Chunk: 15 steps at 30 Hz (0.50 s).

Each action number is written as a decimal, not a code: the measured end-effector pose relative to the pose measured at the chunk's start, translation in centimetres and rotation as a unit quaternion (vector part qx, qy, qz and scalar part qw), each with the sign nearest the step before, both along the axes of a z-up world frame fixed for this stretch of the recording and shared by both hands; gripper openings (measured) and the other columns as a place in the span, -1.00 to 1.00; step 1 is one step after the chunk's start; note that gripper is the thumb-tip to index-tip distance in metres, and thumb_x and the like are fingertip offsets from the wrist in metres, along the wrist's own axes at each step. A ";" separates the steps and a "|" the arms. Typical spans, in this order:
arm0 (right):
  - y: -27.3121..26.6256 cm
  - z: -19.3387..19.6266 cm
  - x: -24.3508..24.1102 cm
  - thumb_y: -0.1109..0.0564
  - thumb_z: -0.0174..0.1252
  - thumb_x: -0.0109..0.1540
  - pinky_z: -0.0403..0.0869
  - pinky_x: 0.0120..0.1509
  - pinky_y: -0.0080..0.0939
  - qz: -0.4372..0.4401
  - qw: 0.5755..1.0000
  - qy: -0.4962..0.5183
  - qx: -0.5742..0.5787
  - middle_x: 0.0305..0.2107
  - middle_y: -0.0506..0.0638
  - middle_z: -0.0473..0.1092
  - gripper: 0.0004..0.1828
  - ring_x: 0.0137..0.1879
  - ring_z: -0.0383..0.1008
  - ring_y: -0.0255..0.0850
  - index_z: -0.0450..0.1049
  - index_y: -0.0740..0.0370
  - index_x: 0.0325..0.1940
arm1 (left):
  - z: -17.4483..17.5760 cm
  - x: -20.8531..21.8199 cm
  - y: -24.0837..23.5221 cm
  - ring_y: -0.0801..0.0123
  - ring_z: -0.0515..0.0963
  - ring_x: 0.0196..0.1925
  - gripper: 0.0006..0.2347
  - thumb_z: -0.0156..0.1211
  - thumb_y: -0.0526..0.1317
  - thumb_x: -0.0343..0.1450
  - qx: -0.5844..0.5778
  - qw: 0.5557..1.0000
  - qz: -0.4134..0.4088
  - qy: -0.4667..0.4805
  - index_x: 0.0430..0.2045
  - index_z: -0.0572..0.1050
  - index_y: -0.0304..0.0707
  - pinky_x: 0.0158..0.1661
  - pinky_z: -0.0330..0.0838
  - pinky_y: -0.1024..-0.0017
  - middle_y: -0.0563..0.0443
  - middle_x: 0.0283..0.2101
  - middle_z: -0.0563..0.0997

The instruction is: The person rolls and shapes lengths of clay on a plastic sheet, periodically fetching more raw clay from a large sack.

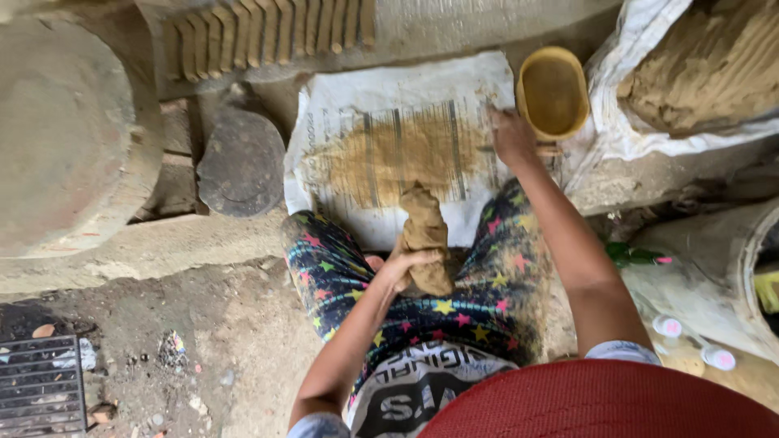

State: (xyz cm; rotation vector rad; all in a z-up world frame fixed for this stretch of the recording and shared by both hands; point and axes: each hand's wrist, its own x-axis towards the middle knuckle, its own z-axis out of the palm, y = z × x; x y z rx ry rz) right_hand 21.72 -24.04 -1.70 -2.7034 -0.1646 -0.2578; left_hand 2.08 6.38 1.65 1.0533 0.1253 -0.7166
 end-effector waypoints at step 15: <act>1.5 10.5 -3.0 0.38 0.25 0.34 0.63 0.00 -0.23 0.050 0.945 -0.205 0.250 -0.05 0.10 0.51 -0.83 -0.02 0.61 -0.11 0.56 0.32 0.01 | -2.5 -0.8 1.9 0.08 0.62 0.11 -0.34 0.49 -0.38 0.20 -0.002 0.999 0.043 0.016 0.22 0.32 -0.48 0.15 0.52 0.17 -0.25 0.08 0.61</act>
